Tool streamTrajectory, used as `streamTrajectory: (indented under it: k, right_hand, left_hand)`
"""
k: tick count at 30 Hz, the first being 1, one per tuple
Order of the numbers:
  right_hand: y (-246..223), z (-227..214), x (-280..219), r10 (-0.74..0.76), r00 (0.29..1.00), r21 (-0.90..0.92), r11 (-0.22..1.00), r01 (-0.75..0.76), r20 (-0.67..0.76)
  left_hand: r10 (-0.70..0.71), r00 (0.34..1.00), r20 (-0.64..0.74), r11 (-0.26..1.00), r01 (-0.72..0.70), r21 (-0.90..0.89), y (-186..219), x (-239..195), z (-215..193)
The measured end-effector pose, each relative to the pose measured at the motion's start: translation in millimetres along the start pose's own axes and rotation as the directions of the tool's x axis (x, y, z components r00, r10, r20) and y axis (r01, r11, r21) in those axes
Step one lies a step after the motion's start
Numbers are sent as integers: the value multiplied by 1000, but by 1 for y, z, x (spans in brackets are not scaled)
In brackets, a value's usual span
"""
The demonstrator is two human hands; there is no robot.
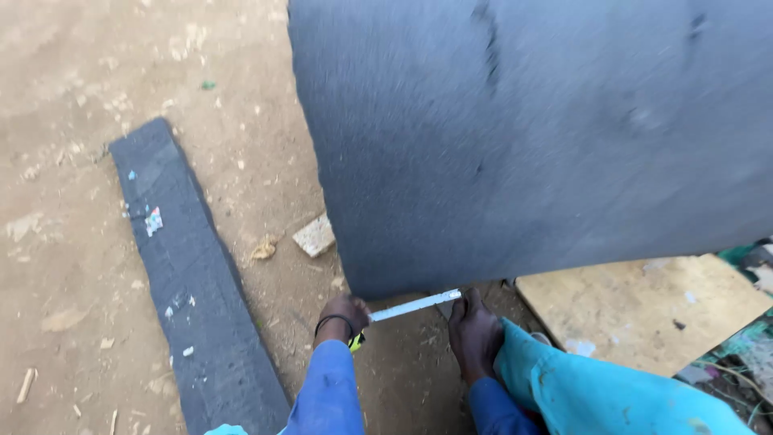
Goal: The person measures a large piece of dark gray foam using a yellow tape measure and a metal ruler. They then use a long, thin knife to cut the foam along the measured lines, creating straight cuts on the foam block.
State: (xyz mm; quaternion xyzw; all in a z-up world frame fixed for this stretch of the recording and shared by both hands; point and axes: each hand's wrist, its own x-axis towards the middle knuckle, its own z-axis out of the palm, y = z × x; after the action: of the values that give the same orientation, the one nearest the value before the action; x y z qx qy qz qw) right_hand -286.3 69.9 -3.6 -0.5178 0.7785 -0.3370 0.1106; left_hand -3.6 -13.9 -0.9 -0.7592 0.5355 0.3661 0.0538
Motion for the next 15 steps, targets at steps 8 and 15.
streamTrajectory:
  k: [8, 15]
  right_hand:
    - [-70, -132, 23, 174, 976, 75, 983, -165, -129]
    - [-140, -288, 71, -245, 969, 56, 968, 244, 12]
  left_hand:
    - [258, 966, 3, 963, -258, 78, 49, -80, -71]
    - [221, 872, -437, 928, -325, -180, 51, -245, -155]
